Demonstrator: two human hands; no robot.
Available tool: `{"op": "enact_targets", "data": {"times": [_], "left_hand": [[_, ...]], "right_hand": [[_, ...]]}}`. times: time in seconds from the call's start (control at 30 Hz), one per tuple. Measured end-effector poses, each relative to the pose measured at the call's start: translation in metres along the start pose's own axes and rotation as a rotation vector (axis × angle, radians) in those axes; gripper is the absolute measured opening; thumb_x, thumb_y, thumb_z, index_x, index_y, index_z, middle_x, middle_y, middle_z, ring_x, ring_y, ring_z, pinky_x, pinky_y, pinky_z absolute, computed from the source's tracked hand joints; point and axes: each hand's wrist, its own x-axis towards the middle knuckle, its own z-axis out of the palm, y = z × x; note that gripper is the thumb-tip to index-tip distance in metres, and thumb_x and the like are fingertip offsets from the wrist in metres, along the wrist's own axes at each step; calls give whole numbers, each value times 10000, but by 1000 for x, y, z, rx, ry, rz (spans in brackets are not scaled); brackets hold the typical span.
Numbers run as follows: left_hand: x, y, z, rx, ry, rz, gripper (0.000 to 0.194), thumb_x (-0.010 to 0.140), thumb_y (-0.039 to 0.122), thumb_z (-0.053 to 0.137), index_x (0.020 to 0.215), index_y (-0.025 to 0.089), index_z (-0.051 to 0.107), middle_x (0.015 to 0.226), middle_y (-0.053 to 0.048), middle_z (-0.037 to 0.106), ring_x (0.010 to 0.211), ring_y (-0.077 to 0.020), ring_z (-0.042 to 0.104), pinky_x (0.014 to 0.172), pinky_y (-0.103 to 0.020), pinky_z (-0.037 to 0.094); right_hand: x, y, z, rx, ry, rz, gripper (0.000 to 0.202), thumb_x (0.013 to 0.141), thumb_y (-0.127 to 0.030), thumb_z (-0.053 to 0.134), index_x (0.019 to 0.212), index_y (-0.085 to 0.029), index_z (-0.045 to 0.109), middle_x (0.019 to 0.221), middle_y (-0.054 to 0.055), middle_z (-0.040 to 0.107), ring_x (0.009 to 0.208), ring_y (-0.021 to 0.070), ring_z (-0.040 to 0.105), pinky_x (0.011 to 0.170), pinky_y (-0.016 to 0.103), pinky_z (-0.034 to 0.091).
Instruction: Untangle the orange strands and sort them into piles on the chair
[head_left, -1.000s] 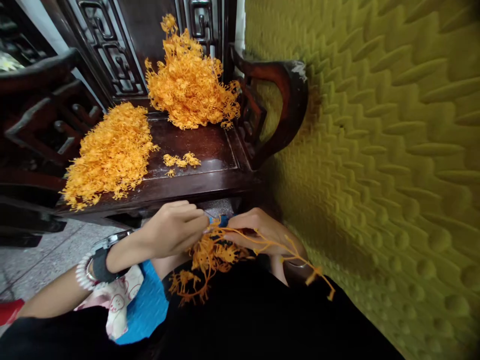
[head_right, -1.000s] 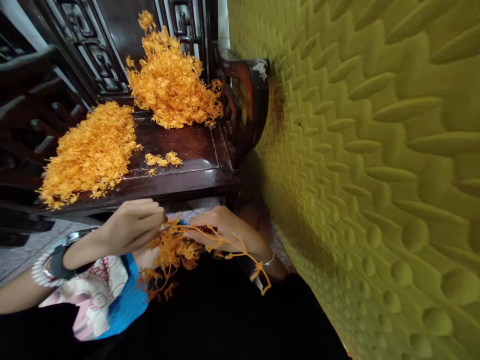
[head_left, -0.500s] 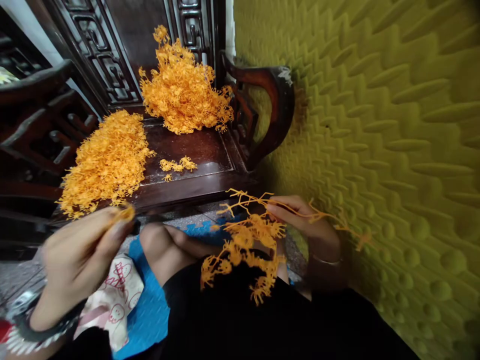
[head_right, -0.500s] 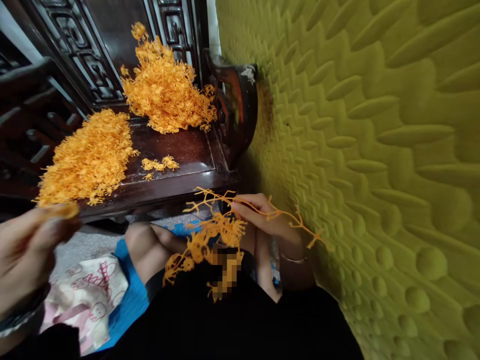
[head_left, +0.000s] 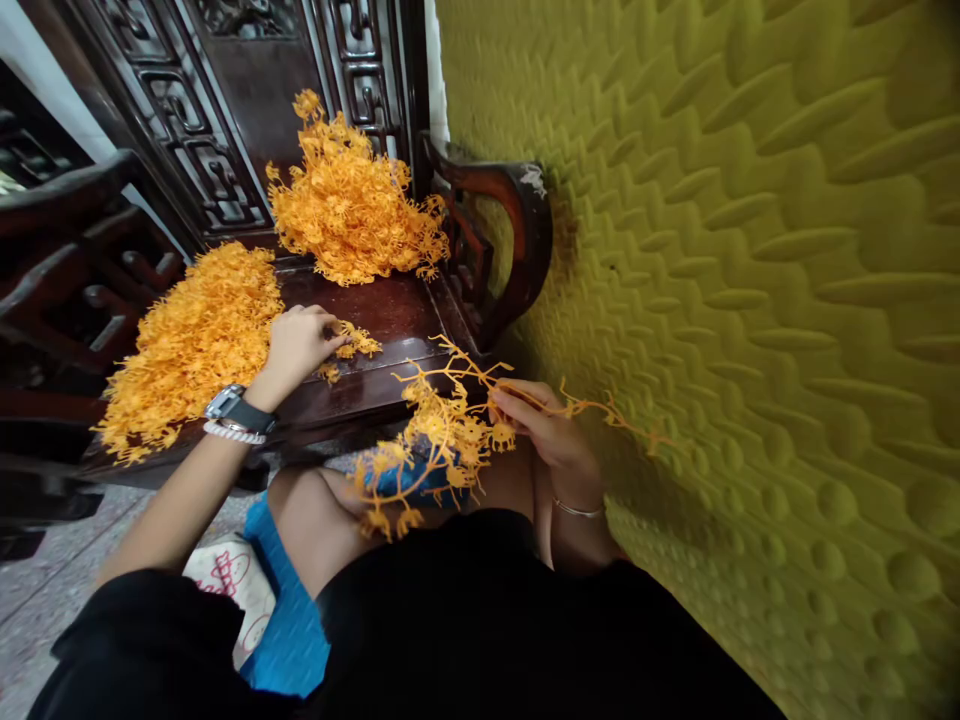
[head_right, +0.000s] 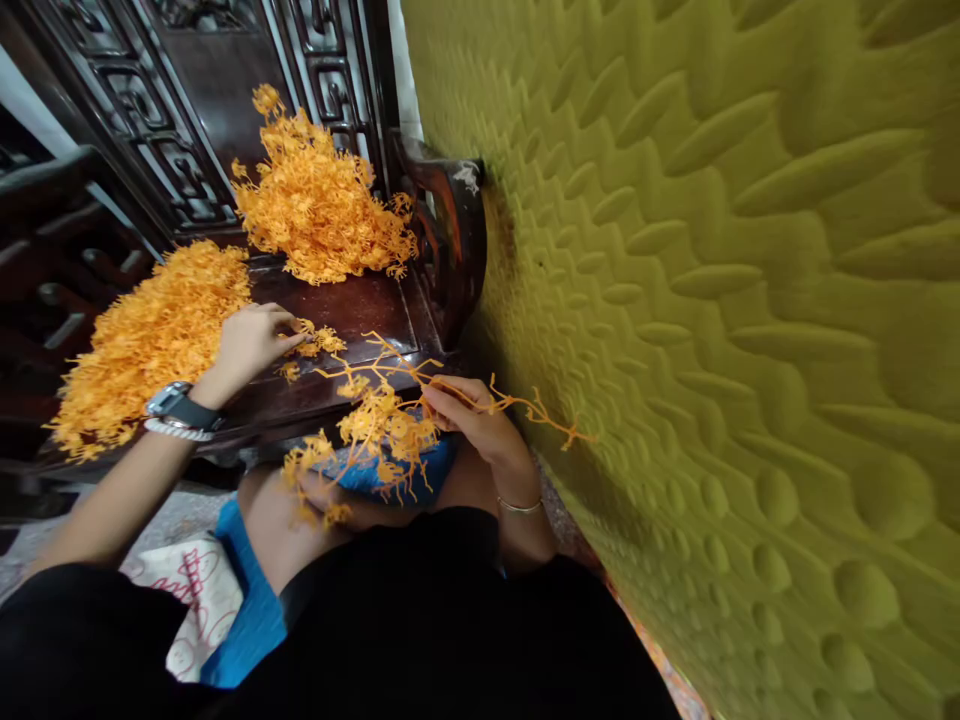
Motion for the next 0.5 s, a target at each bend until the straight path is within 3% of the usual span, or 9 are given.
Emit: {"op": "enact_targets", "data": {"times": [0.13, 0.27, 0.37, 0.43, 0.5], "left_hand": [[9, -1, 14, -14, -94, -68, 404, 905, 472, 459, 735, 149, 633, 869, -154, 649, 940, -321, 561, 744, -366, 421], [1, 12, 6, -234, 66, -84, 427, 930, 488, 395, 822, 128, 597, 979, -198, 619, 1037, -346, 531, 883, -456, 421], [-25, 38, -14, -482, 148, 81, 409, 947, 501, 355, 982, 157, 573, 1138, -134, 608, 1109, -257, 535, 990, -403, 411], [-49, 61, -29, -730, 58, 276, 520, 914, 583, 367, 1185, 164, 510, 1251, -120, 575, 1164, -233, 535, 1020, -375, 421], [-73, 84, -41, -918, -85, 449, 832, 751, 686, 563, 1360, 155, 368, 1376, -163, 485, 1244, -293, 487, 1045, -419, 412]], "right_hand": [[2, 4, 0, 10, 61, 3, 294, 771, -464, 664, 634, -210, 612, 617, -23, 536, 538, 93, 447, 491, 235, 362], [6, 6, 1, -4, 101, 18, 298, 763, -491, 667, 666, -212, 627, 639, -18, 559, 569, 101, 487, 533, 240, 420], [10, 6, 7, -40, 54, 18, 333, 789, -517, 637, 677, -204, 615, 655, -13, 566, 589, 106, 505, 555, 239, 439], [13, 4, 16, -96, 15, 4, 357, 826, -522, 594, 678, -197, 598, 642, -12, 548, 581, 108, 496, 569, 245, 443], [14, 0, 28, -186, -17, -53, 365, 880, -504, 525, 697, -196, 592, 651, -3, 552, 615, 125, 514, 618, 262, 456]]}}
